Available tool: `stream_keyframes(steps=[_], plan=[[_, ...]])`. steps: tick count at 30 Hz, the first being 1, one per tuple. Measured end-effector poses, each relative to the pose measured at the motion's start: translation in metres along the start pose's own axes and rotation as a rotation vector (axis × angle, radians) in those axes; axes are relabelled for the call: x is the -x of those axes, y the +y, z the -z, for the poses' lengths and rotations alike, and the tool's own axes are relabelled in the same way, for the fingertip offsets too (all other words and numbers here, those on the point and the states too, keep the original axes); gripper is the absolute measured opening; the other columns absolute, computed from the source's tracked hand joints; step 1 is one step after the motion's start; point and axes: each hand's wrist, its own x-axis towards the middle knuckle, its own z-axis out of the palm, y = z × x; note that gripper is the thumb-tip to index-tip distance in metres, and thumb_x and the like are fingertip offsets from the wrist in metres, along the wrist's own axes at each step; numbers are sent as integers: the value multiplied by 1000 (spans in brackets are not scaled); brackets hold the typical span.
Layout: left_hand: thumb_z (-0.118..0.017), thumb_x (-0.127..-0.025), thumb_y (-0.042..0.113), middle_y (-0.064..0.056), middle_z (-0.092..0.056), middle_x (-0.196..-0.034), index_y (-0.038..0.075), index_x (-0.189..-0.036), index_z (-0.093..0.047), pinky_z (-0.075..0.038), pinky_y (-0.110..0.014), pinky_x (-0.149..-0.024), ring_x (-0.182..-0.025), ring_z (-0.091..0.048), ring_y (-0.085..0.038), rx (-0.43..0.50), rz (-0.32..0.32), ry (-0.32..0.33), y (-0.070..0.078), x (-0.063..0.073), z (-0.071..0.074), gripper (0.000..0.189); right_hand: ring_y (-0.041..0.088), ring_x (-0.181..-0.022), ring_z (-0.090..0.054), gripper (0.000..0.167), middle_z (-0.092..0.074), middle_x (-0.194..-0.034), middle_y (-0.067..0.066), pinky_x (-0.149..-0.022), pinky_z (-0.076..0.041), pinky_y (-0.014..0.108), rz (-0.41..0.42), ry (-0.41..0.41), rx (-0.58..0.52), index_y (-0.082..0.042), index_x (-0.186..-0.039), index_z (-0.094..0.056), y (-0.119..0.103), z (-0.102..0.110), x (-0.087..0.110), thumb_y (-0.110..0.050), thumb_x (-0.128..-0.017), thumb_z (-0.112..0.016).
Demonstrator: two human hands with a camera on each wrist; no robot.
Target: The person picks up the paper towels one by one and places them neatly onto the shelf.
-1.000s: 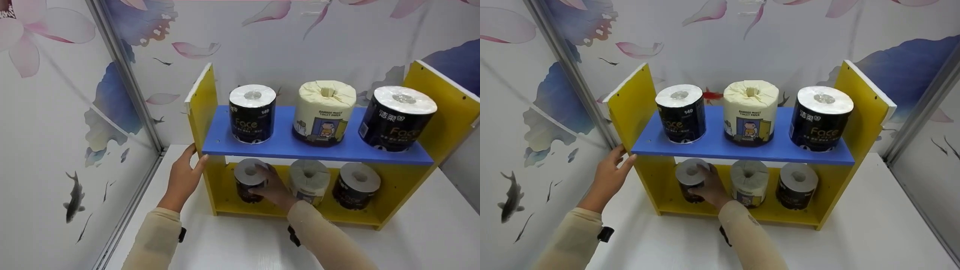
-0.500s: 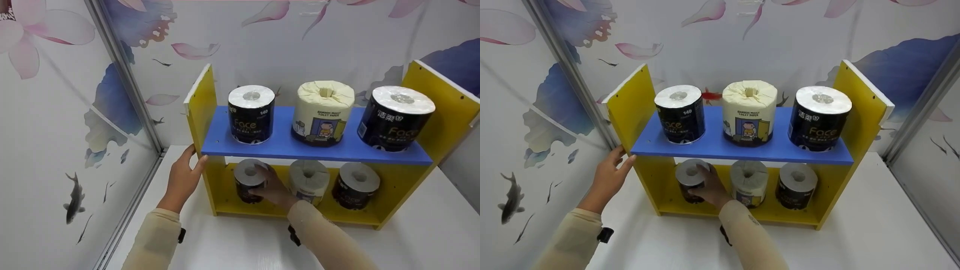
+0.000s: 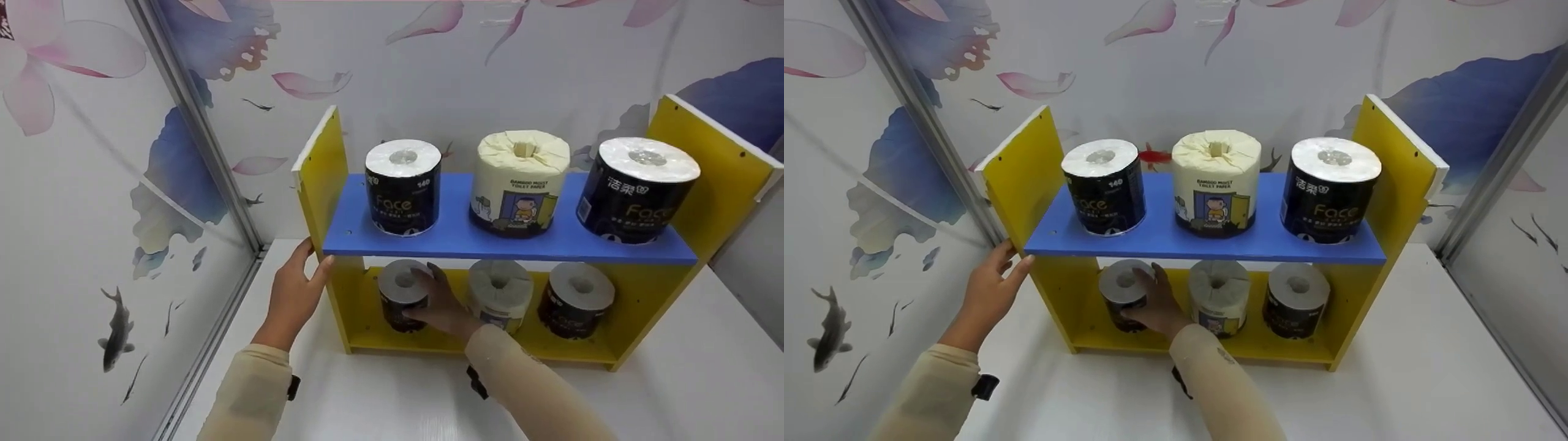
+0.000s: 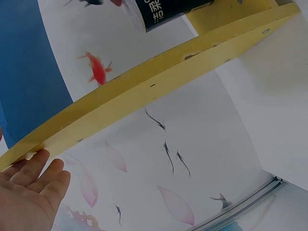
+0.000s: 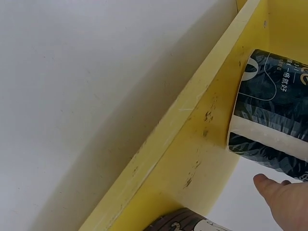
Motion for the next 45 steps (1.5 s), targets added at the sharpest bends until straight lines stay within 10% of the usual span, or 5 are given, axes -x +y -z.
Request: stream_keyframes(steps=[30, 45], plan=[[-54, -100, 36, -12, -44, -147, 10, -149, -36, -27, -52, -114, -140, -34, -30, -6, 20, -21, -1, 2, 2, 58, 38, -144, -17, 92, -2, -161, 14, -112, -30, 53, -9, 4, -13, -19, -153, -28, -7, 2, 5, -15, -79, -81], [-53, -100, 35, -16, -43, -147, 8, -148, -35, -30, -46, -114, -139, -36, -30, -20, 7, -27, 0, 1, 1, 58, 30, -145, -21, 86, -1, -162, 2, -106, -41, 46, 146, 89, 178, -20, -156, -20, -36, 37, 65, -25, -88, -72]])
